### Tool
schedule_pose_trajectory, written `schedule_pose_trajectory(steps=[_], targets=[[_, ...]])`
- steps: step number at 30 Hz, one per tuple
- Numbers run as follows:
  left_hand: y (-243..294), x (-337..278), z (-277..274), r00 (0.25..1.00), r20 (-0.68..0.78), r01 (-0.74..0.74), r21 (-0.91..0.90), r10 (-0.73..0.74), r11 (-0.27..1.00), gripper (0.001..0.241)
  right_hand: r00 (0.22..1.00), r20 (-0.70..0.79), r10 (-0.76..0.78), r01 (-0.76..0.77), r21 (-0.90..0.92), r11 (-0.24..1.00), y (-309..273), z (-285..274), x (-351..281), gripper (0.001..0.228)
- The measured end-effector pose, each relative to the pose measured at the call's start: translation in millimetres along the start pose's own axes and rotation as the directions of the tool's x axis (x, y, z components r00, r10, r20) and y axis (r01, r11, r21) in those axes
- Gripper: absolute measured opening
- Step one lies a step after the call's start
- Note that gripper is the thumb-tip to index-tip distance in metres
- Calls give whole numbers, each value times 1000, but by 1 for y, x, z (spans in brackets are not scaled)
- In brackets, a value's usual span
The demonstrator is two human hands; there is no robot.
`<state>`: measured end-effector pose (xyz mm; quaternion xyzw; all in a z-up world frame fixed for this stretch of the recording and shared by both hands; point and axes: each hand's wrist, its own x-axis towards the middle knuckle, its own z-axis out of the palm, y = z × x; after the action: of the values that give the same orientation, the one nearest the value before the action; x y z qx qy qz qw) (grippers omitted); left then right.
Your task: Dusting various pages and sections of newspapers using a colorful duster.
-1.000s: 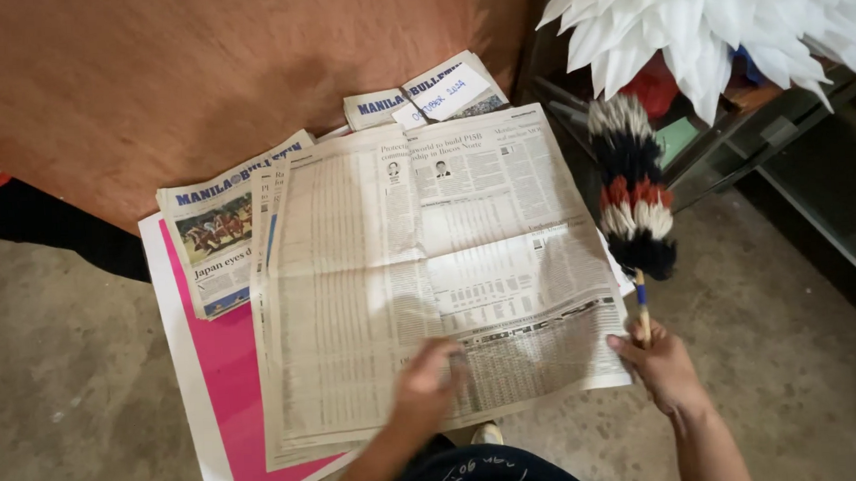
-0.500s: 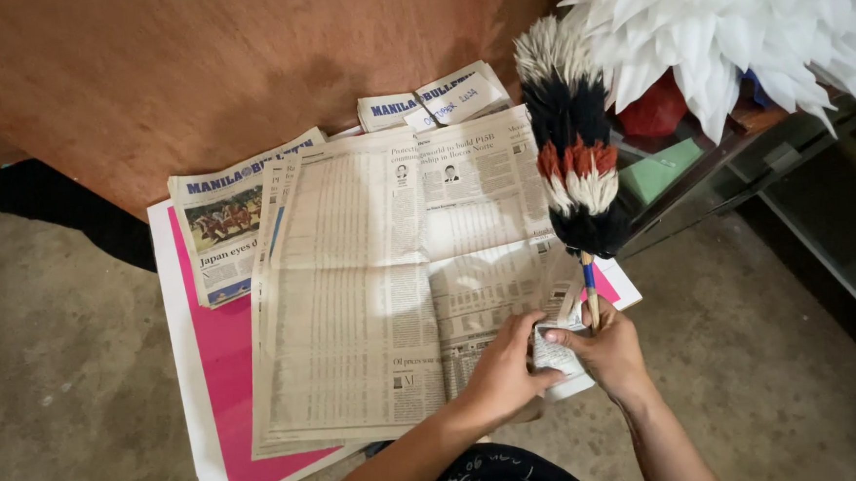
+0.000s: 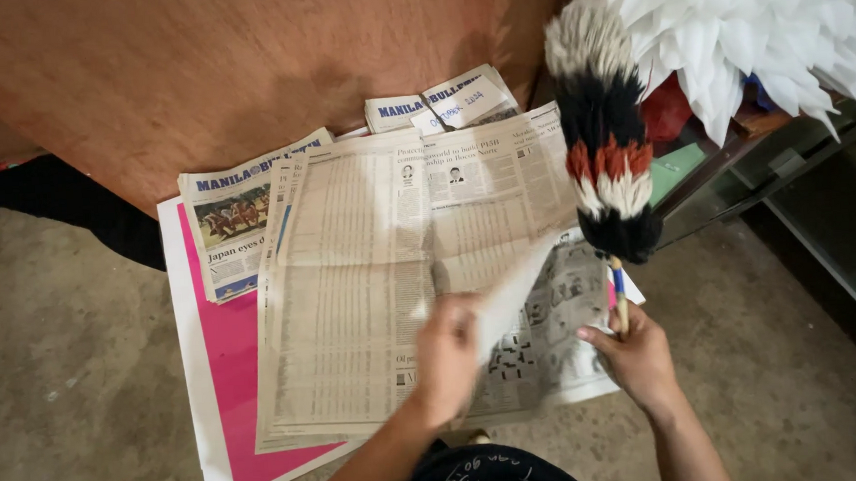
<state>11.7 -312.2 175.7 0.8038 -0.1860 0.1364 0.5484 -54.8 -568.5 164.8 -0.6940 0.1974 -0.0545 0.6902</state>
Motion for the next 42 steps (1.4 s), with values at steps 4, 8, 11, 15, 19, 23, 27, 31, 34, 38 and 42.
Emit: schedule_pose_trajectory(steps=[4,8,11,15,19,23,27,31,34,38,42], targets=[[-41,9,-65,782,-188,549,-241,-594,800,25,969,-201,142,-212,-387,898,8,-17,-2,37],[-116,-27,-132,675,-509,615,-11,-534,788,31,938,-319,134,-319,-647,692,39,-42,3,28],[-171,-83,-168,562,-505,781,62,-655,622,40,929,-336,153,-361,-739,569,58,-51,13,44],[-199,-139,-179,506,-501,860,234,-702,453,44,936,-324,135,-339,-732,591,79,-55,23,39],[-200,-156,-179,507,-422,847,408,-752,341,55,939,-309,150,-338,-761,553,97,-62,38,39],[-220,-165,-180,564,-409,816,410,-717,408,57,925,-305,228,-380,-725,574,98,-67,51,41],[-226,-176,-175,624,-469,781,405,-625,475,63,933,-319,168,-360,-791,495,125,-71,58,48],[-220,-171,-166,721,-497,693,497,-482,523,29,977,-203,-68,-176,-943,283,103,-39,36,45],[-219,-173,-166,732,-499,680,500,-464,535,27,997,-80,-7,-73,-938,340,75,-2,15,27],[-225,-175,-165,740,-494,673,532,-457,514,27,858,509,71,485,-755,-442,154,10,20,35],[-232,-180,-167,750,-490,662,565,-446,493,31,803,505,316,397,-849,349,76,67,-2,26]])
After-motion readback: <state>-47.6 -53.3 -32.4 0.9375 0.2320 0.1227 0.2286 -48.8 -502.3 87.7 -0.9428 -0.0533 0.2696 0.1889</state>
